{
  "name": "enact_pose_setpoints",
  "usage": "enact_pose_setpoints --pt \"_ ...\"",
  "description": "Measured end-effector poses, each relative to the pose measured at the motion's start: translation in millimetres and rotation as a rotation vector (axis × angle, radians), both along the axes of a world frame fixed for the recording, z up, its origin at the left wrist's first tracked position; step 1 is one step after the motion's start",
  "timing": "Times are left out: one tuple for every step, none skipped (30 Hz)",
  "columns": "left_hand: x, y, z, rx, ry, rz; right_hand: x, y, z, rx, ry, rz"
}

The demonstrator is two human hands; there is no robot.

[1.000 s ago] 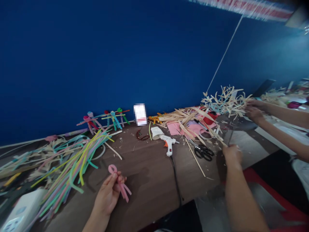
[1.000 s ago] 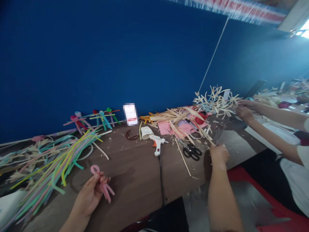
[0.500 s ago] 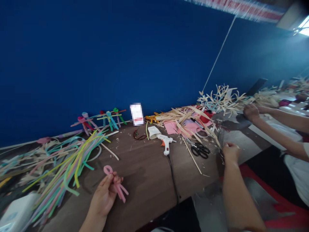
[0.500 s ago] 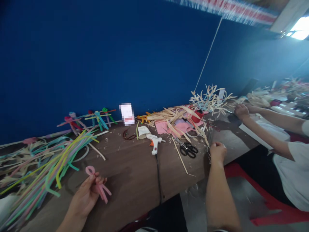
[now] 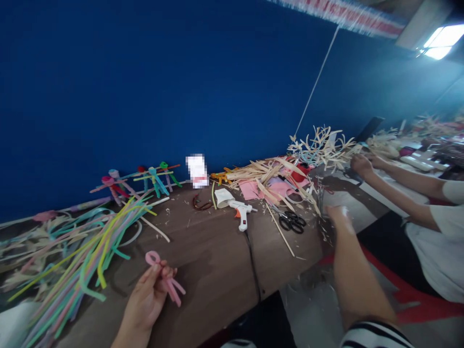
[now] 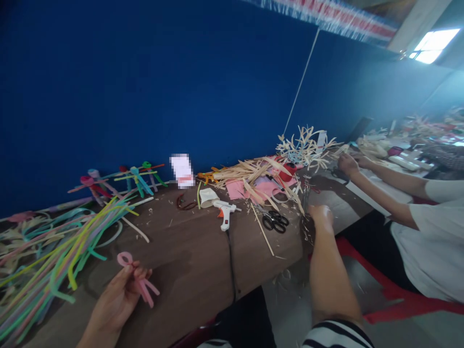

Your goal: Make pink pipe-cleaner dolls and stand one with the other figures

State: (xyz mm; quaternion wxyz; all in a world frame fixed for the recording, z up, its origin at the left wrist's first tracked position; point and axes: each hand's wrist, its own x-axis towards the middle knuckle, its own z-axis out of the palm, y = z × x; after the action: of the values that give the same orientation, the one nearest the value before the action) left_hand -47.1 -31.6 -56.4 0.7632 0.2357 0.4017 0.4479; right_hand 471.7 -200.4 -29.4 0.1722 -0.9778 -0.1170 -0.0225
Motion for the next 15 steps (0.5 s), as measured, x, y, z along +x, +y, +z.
enact_pose_setpoints --pt "0.0 -0.1 0.1 0.003 0.001 -0.002 -2.8 0.6 -0.3 0.0 0.03 -0.003" --pt "0.1 -0.1 0.1 0.006 0.002 -0.006 -6.5 1.8 -1.0 0.002 0.062 -0.005" --pt "0.3 -0.1 0.3 0.009 0.002 -0.01 -10.8 3.6 -2.0 0.006 0.088 -0.007" --pt "0.6 0.0 0.5 0.011 0.002 -0.009 -15.4 5.7 -3.2 0.011 0.106 -0.011" --pt "0.9 0.0 0.7 0.009 0.004 -0.008 -19.8 8.1 -4.4 0.017 0.122 -0.023" --pt "1.2 0.1 0.9 0.007 0.005 -0.006 -23.7 10.4 -5.3 0.025 0.138 -0.038" --pt "1.3 0.3 1.0 0.005 0.007 -0.005 -26.7 12.5 -6.0 0.039 0.155 -0.055" --pt "1.2 0.6 0.9 0.002 0.007 -0.008 -28.8 14.3 -6.2 0.06 0.172 -0.07" --pt "1.0 0.9 0.5 0.0 0.006 -0.012 -29.8 15.7 -6.2 0.087 0.191 -0.083" --pt "0.6 1.4 -0.3 -0.002 0.005 -0.015 -30.0 16.5 -5.7 0.121 0.21 -0.093" --pt "0.0 1.9 -1.4 -0.003 0.002 -0.014 -29.6 16.7 -4.9 0.162 0.231 -0.101" --pt "-0.6 2.5 -2.7 -0.003 -0.001 -0.011 -28.8 16.2 -3.8 0.21 0.255 -0.107" --pt "-1.2 3.1 -4.3 -0.004 -0.005 -0.009 -27.9 15.1 -2.4 0.264 0.285 -0.112" --pt "-1.7 3.7 -5.7 -0.003 -0.008 -0.006 -27.3 13.3 -0.8 0.327 0.32 -0.116" --pt "-2.1 4.2 -7.0 0.0 -0.011 -0.005 -27.1 10.9 1.1 0.399 0.362 -0.118"
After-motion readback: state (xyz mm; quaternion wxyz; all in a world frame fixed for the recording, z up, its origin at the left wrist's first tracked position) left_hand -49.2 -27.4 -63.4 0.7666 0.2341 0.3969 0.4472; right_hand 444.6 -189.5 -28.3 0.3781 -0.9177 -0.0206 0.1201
